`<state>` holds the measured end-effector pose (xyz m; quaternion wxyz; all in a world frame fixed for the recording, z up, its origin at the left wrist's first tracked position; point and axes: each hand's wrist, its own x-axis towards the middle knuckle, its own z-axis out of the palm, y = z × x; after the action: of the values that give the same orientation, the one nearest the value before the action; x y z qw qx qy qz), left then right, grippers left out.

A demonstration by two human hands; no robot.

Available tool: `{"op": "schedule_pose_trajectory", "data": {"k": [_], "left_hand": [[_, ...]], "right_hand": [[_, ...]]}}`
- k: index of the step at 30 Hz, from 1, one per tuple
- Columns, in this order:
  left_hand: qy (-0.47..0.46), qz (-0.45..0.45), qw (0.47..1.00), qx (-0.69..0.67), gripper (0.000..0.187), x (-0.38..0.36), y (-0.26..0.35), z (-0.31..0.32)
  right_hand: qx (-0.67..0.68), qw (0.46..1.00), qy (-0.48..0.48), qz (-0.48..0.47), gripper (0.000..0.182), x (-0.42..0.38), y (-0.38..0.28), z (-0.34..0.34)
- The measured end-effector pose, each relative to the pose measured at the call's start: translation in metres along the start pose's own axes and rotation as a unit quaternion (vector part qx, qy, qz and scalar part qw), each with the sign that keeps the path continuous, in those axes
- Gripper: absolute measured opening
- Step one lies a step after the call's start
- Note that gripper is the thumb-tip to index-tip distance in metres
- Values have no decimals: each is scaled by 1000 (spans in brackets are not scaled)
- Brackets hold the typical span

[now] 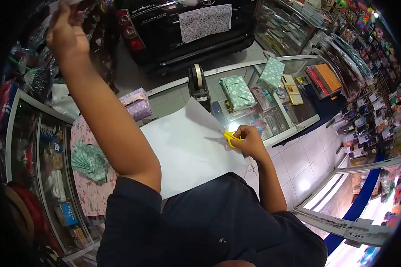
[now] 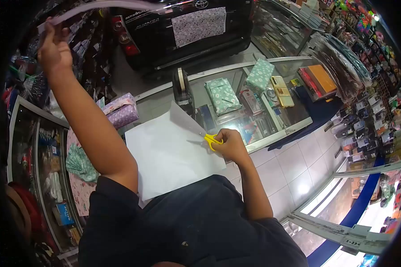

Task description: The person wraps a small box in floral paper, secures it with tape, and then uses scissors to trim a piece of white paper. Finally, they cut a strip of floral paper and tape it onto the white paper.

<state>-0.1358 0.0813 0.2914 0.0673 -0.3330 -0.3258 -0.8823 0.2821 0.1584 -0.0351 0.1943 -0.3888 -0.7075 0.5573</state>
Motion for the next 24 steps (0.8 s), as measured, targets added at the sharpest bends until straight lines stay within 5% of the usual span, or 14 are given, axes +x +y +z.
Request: {"op": "schedule_pose_trajectory", "data": {"k": [5, 7, 9, 11, 13, 14, 15, 16, 21, 24], "left_hand": [[-56, -19, 997, -58, 30, 0, 40, -5], [-193, 32, 978, 71, 33, -4, 48, -22], [-474, -89, 875, -43, 34, -42, 61, -25], [-385, -159, 897, 147, 37, -108, 72, -14], [-408, -186, 876, 177, 41, -167, 72, -9], [-419, -83, 890, 159, 36, -195, 45, -24], [-438, -175, 815, 337, 40, -221, 59, -37], [-478, -348, 723, 357, 42, -228, 64, -29], [-507, -233, 660, 504, 66, -349, 1, -110], [-532, -335, 589, 508, 73, -361, 9, -103]], "right_hand": [[-48, 997, 19, -54, 16, 2, -6, -2], [-68, 996, 28, -58, 16, 6, 0, -3], [-90, 994, 36, -58, 16, 8, 0, -4], [-119, 991, 49, -43, 17, 9, -6, -7], [-140, 988, 37, -44, 17, 11, -4, -10], [-129, 988, 43, -69, 17, 12, -1, -12], [-116, 987, 49, -95, 17, 13, 0, -12], [-114, 988, 54, -89, 17, 12, -5, -12], [-156, 987, 6, -35, 17, 5, -17, -18], [-269, 934, 149, -183, 24, -5, -34, -18]]}}
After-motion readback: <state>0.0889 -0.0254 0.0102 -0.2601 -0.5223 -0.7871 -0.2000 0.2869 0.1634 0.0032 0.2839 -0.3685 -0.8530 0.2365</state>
